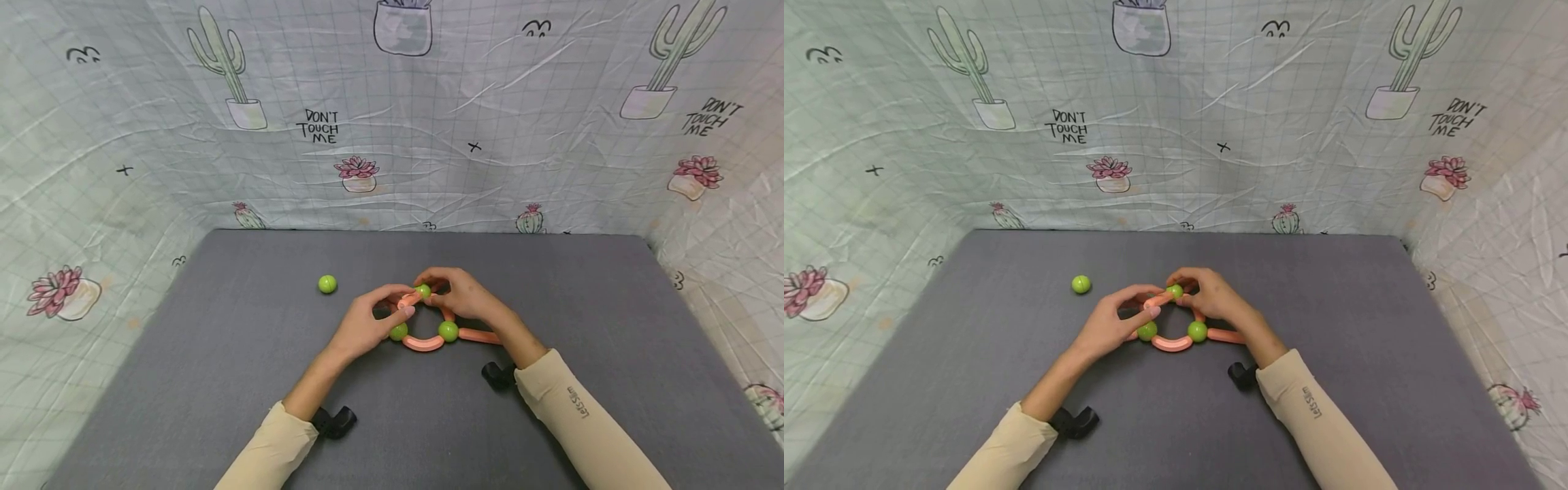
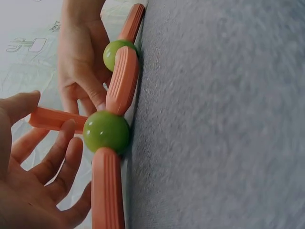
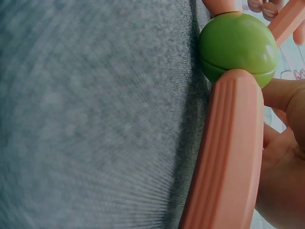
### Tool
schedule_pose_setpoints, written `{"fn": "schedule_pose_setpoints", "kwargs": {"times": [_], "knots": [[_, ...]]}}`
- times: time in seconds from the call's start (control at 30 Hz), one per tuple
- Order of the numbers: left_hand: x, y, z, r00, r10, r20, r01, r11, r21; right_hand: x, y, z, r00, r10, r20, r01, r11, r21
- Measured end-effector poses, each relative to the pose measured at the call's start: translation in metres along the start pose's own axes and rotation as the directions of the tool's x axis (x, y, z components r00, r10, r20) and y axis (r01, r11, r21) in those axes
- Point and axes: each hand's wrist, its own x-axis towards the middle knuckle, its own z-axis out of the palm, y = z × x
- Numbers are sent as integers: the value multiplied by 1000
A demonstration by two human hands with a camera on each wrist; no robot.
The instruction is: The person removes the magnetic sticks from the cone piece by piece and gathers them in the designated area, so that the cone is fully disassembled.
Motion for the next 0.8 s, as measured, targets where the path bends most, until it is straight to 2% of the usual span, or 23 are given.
{"fn": "schedule_pose_setpoints", "kwargs": {"times": [0.23, 0.47, 0.6, 0.8], "knots": [[3, -3, -7, 998, 23, -59, -23, 1000, 3, -2, 0, -1, 1000, 6, 1, -6, 1000, 8], [7, -2, -14, 992, 8, -125, -5, 1000, 27, 0, -1, 0, 999, 47, 4, -47, 999, 8], [10, -3, -15, 990, 4, -139, 3, 999, 51, 1, -3, 3, 998, 66, -2, -66, 998, -3], [11, -4, -16, 990, 9, -137, 3, 996, 87, 2, -6, 6, 998, 52, -28, -53, 999, -14]]}}
